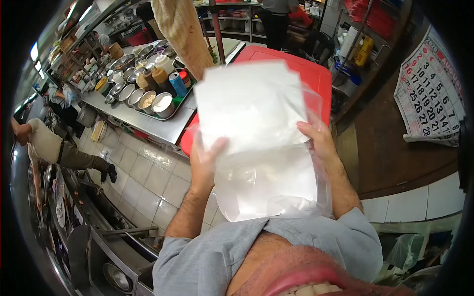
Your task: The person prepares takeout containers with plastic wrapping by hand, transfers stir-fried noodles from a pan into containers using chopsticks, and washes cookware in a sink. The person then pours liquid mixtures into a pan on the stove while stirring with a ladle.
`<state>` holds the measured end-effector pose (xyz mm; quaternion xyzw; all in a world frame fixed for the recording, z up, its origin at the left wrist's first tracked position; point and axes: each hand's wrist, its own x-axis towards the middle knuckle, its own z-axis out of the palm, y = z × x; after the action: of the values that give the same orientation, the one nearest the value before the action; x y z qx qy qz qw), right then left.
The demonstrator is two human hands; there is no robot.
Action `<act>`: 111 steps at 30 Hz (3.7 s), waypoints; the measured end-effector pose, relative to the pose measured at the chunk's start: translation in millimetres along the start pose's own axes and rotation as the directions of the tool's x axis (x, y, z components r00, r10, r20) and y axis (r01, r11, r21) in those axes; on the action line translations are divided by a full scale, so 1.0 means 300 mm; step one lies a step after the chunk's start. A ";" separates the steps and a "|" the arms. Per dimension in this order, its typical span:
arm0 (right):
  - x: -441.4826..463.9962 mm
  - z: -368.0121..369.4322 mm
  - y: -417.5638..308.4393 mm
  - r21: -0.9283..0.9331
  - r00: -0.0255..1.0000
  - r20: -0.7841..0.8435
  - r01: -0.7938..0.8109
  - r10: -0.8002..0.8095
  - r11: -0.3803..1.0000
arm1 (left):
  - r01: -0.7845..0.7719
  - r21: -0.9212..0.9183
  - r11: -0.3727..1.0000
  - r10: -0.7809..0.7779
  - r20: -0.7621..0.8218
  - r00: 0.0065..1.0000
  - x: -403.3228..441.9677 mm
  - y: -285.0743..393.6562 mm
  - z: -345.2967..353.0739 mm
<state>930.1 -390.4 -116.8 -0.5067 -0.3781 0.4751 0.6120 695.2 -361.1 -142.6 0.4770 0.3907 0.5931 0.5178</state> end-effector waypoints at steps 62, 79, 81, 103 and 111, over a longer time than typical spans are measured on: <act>0.400 -0.201 0.219 -0.220 0.941 0.250 0.286 -0.230 0.933 | -0.037 -0.100 0.994 0.055 0.177 0.983 0.302 -0.317 -0.076; 0.503 -0.165 0.350 -0.020 0.988 -0.137 -0.077 0.073 0.997 | 0.051 0.454 0.889 -0.200 0.286 0.937 0.429 -0.241 -0.105; 0.572 -0.206 0.402 -0.019 0.984 -0.150 -0.102 0.098 0.995 | -0.037 0.519 0.854 -0.181 0.364 0.914 0.420 -0.199 -0.073; 0.569 -0.219 0.371 0.186 0.942 -0.265 0.258 -0.205 0.948 | 0.235 0.444 0.864 -0.392 0.302 0.869 0.576 -0.231 -0.180; 0.539 -0.241 0.369 0.220 0.965 -0.220 0.191 -0.142 0.957 | -0.680 0.673 0.293 0.352 0.585 0.730 0.524 -0.105 -0.116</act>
<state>1018.9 -249.3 -242.8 -0.4413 -0.2954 0.4098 0.7416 667.8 -199.8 -155.7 0.8583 0.3598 0.3638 0.0408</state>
